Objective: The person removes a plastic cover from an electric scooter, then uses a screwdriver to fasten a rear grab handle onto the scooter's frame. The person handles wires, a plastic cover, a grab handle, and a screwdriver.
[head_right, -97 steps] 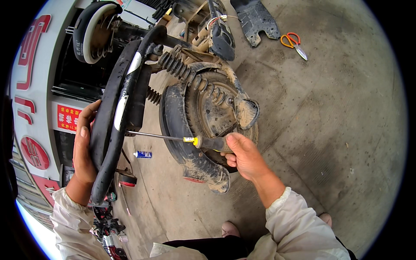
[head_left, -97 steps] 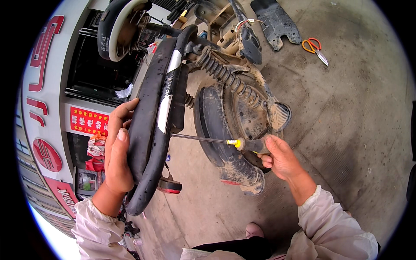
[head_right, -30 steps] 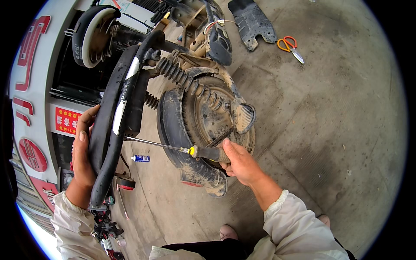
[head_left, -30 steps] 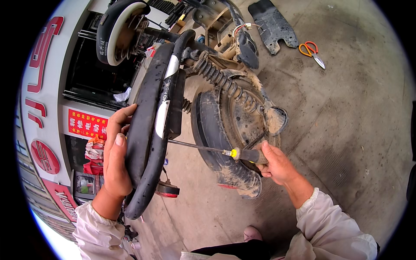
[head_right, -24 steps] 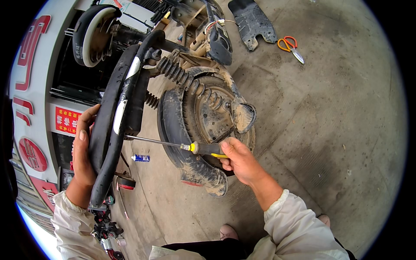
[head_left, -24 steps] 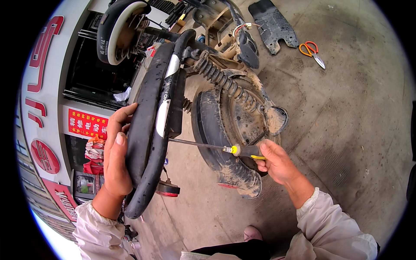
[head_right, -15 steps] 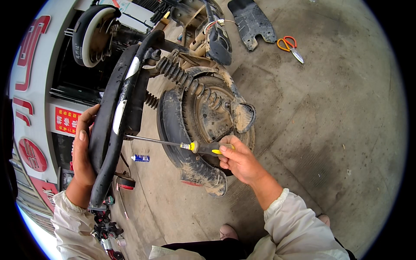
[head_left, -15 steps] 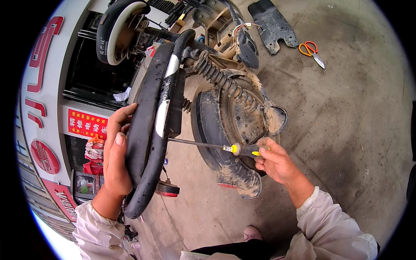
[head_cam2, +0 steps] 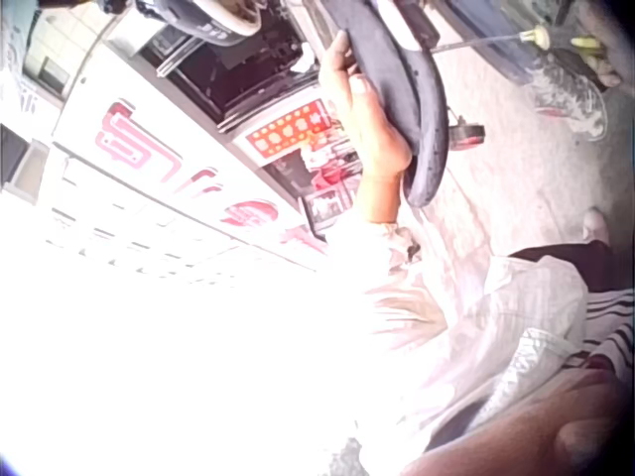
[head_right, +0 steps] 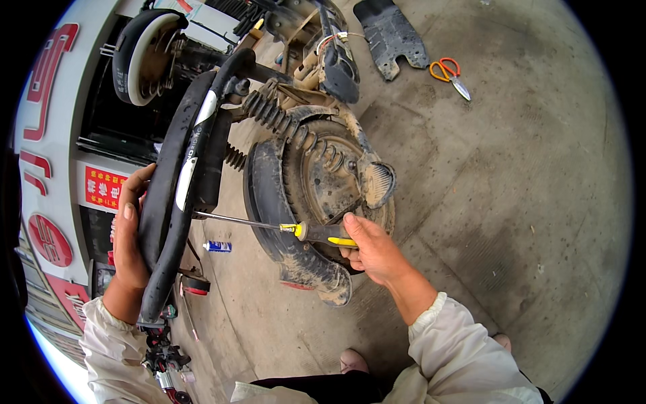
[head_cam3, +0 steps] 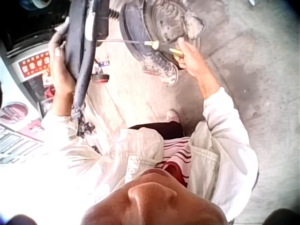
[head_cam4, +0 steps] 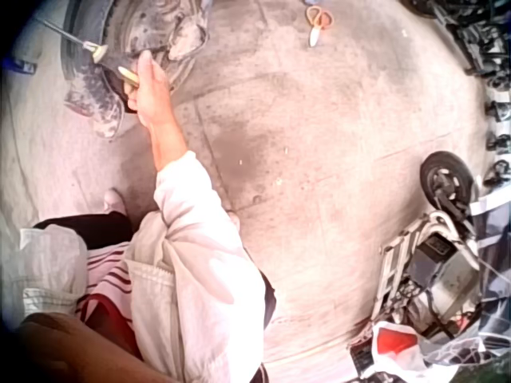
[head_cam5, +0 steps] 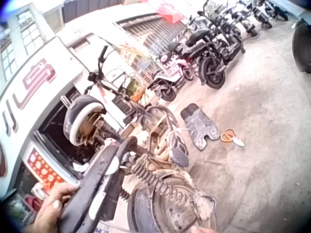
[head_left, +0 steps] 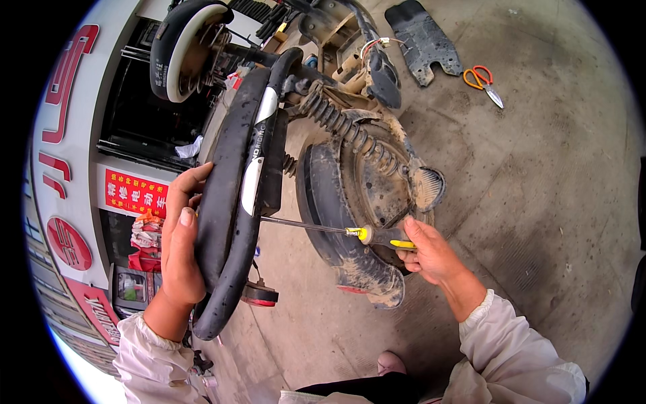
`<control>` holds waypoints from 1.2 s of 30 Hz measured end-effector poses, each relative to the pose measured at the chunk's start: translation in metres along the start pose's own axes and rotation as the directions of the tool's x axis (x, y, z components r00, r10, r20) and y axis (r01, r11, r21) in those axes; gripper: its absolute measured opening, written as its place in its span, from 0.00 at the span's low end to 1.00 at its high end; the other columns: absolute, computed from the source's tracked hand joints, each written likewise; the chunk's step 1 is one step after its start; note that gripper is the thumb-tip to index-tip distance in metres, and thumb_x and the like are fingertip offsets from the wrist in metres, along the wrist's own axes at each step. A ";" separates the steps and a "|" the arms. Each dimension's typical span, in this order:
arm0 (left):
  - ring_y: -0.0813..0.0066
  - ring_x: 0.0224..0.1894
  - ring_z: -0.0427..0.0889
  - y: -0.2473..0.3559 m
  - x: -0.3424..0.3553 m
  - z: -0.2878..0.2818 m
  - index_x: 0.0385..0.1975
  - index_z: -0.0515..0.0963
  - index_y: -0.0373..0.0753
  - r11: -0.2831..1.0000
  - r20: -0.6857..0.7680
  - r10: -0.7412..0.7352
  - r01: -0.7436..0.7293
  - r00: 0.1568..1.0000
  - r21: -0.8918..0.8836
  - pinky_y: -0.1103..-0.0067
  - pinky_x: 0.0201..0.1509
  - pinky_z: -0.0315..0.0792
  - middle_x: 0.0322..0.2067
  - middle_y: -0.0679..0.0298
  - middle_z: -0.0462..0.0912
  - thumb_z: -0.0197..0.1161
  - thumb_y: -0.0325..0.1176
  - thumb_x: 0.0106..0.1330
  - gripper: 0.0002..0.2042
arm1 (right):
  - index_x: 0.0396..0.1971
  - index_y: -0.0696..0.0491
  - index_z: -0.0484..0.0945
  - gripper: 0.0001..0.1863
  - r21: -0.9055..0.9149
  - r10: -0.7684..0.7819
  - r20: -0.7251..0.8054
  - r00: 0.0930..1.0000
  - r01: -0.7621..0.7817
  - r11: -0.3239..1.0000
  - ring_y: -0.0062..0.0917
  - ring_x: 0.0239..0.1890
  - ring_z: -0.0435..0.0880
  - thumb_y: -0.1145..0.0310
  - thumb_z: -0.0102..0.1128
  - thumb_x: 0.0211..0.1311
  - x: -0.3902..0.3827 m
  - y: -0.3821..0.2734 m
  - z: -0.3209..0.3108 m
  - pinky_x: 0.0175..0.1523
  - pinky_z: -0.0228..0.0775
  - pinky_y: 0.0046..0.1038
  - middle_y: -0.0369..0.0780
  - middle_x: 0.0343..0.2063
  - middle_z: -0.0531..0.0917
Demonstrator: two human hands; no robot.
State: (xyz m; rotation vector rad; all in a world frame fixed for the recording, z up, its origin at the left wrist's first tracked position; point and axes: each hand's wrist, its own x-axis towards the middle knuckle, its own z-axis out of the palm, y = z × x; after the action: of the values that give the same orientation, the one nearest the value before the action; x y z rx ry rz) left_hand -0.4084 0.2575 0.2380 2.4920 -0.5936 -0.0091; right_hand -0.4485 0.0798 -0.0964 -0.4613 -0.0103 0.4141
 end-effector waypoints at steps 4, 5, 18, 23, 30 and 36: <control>0.70 0.57 0.74 -0.003 0.000 -0.001 0.65 0.60 0.28 0.999 -0.016 0.021 -0.020 1.000 0.036 0.77 0.62 0.67 0.57 0.50 0.71 0.43 0.56 0.70 0.36 | 0.41 0.50 0.70 0.18 0.142 0.011 -0.002 1.000 -0.011 0.990 0.16 0.23 0.63 0.49 0.46 0.76 -0.004 -0.001 0.011 0.27 0.57 0.19 0.33 0.30 0.71; 0.70 0.57 0.74 -0.003 0.001 -0.002 0.65 0.60 0.28 0.999 -0.013 0.025 -0.024 1.000 0.044 0.77 0.62 0.67 0.57 0.50 0.71 0.43 0.56 0.70 0.36 | 0.40 0.50 0.70 0.19 0.208 -0.020 -0.030 0.999 0.026 0.978 0.15 0.22 0.63 0.48 0.45 0.77 -0.004 0.001 0.015 0.26 0.56 0.18 0.33 0.29 0.71; 0.71 0.55 0.75 -0.002 0.002 -0.001 0.65 0.60 0.27 0.999 -0.002 0.029 -0.029 1.000 0.031 0.78 0.61 0.68 0.56 0.50 0.71 0.43 0.56 0.69 0.37 | 0.40 0.52 0.71 0.20 0.108 -0.110 0.006 0.994 0.109 0.988 0.14 0.23 0.64 0.48 0.44 0.77 0.001 0.005 0.007 0.25 0.58 0.19 0.34 0.29 0.73; 0.69 0.50 0.75 0.001 0.000 0.007 0.63 0.62 0.27 0.999 -0.069 0.034 -0.034 0.997 0.006 0.76 0.58 0.68 0.51 0.51 0.72 0.41 0.50 0.68 0.33 | 0.42 0.52 0.71 0.15 0.055 0.049 0.130 0.990 -0.056 0.997 0.16 0.24 0.65 0.54 0.49 0.76 -0.003 -0.003 -0.007 0.27 0.59 0.22 0.35 0.32 0.74; 0.69 0.50 0.75 0.001 0.002 0.007 0.63 0.62 0.27 0.999 -0.062 0.048 -0.047 0.997 0.009 0.77 0.57 0.69 0.51 0.51 0.72 0.41 0.50 0.68 0.33 | 0.43 0.52 0.72 0.19 0.158 -0.119 -0.057 0.991 0.126 0.979 0.14 0.21 0.61 0.50 0.47 0.76 0.004 0.008 0.009 0.25 0.57 0.19 0.34 0.28 0.73; 0.69 0.49 0.76 0.000 0.000 0.008 0.63 0.61 0.27 0.999 -0.072 0.037 -0.037 0.997 0.003 0.77 0.55 0.72 0.51 0.50 0.72 0.41 0.50 0.68 0.33 | 0.42 0.53 0.71 0.16 0.141 -0.047 -0.011 0.999 0.048 0.989 0.16 0.28 0.66 0.54 0.49 0.76 -0.006 -0.009 0.015 0.28 0.58 0.19 0.34 0.32 0.72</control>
State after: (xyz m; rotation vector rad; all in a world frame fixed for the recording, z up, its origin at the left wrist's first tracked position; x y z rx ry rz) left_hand -0.4093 0.2529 0.2319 2.4708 -0.6089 0.0953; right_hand -0.4518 0.0769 -0.0781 -0.3228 0.0156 0.3632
